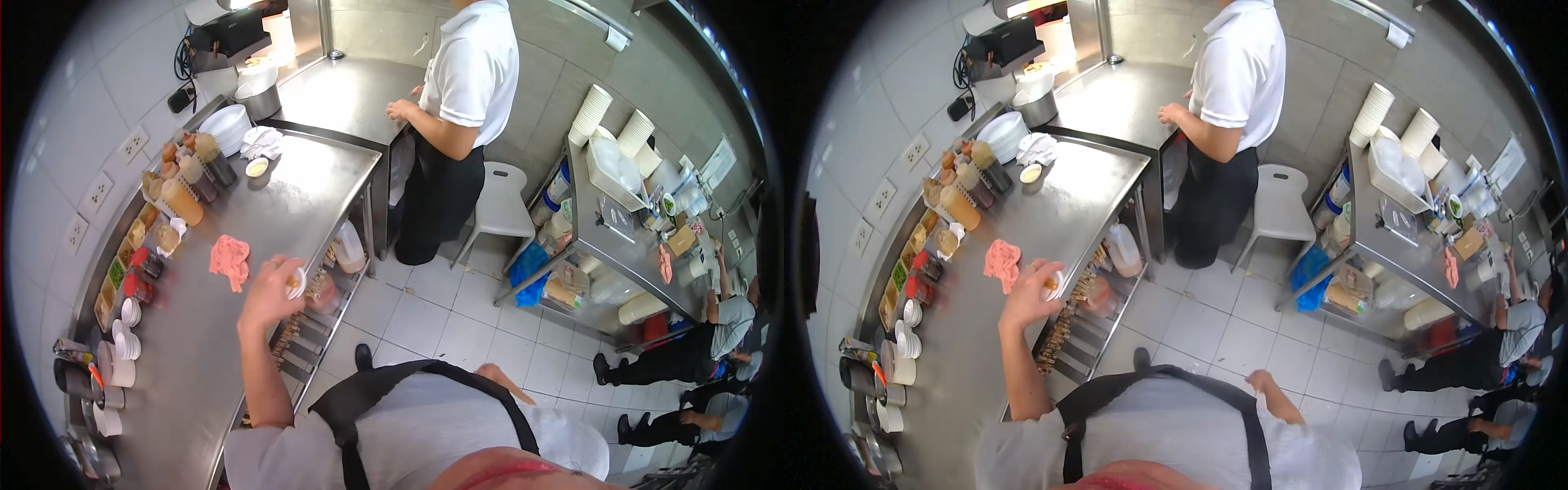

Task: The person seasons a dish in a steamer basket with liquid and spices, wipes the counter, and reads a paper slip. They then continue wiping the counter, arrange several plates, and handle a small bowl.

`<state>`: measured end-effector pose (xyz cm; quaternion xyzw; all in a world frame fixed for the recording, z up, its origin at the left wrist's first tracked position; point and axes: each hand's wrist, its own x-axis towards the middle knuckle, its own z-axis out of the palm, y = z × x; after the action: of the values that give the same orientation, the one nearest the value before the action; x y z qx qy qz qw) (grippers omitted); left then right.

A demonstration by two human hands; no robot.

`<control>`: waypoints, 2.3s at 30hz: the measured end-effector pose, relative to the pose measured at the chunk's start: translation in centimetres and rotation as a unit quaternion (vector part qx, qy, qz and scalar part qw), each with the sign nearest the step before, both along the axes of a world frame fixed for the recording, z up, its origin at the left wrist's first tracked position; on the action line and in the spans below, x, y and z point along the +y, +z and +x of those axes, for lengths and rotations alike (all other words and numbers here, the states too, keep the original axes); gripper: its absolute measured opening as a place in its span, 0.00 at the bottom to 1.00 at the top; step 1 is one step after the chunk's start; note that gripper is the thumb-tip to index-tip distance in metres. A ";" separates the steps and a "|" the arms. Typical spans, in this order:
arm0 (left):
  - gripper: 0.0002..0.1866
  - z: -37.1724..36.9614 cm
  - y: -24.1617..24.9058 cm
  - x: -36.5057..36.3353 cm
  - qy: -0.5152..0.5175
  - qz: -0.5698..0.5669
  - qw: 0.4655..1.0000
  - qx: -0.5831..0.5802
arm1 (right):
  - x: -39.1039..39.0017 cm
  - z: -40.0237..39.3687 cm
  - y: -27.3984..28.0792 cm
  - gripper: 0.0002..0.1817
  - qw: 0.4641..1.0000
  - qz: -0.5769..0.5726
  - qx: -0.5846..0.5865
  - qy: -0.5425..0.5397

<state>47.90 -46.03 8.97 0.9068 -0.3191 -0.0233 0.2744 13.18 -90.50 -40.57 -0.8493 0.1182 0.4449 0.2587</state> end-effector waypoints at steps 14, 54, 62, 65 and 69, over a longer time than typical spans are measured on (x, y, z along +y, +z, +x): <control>0.29 8.7 -5.5 14.7 0.111 0.009 0.993 -0.034 | 20.5 39.6 32.1 0.08 0.729 0.045 -0.664 -0.162; 0.11 16.2 -10.4 12.5 0.224 -0.069 0.972 0.017 | 27.7 47.4 36.2 0.06 0.795 0.266 -0.545 0.016; 0.09 16.7 -11.0 11.1 0.240 -0.100 0.964 -0.055 | 22.5 60.7 40.9 0.07 0.723 0.312 -0.616 0.006; 0.11 15.9 -9.2 10.7 0.269 -0.089 0.958 0.042 | 22.6 66.1 44.3 0.06 0.731 0.234 -0.641 0.011; 0.13 15.3 -7.9 9.3 0.301 -0.139 0.939 0.089 | 24.2 72.3 45.9 0.06 0.725 0.222 -0.650 -0.046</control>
<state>63.19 -36.76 1.03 0.9075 -0.0057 0.0243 0.4194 85.52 -66.28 5.31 -0.8423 -0.1422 -0.2148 0.4734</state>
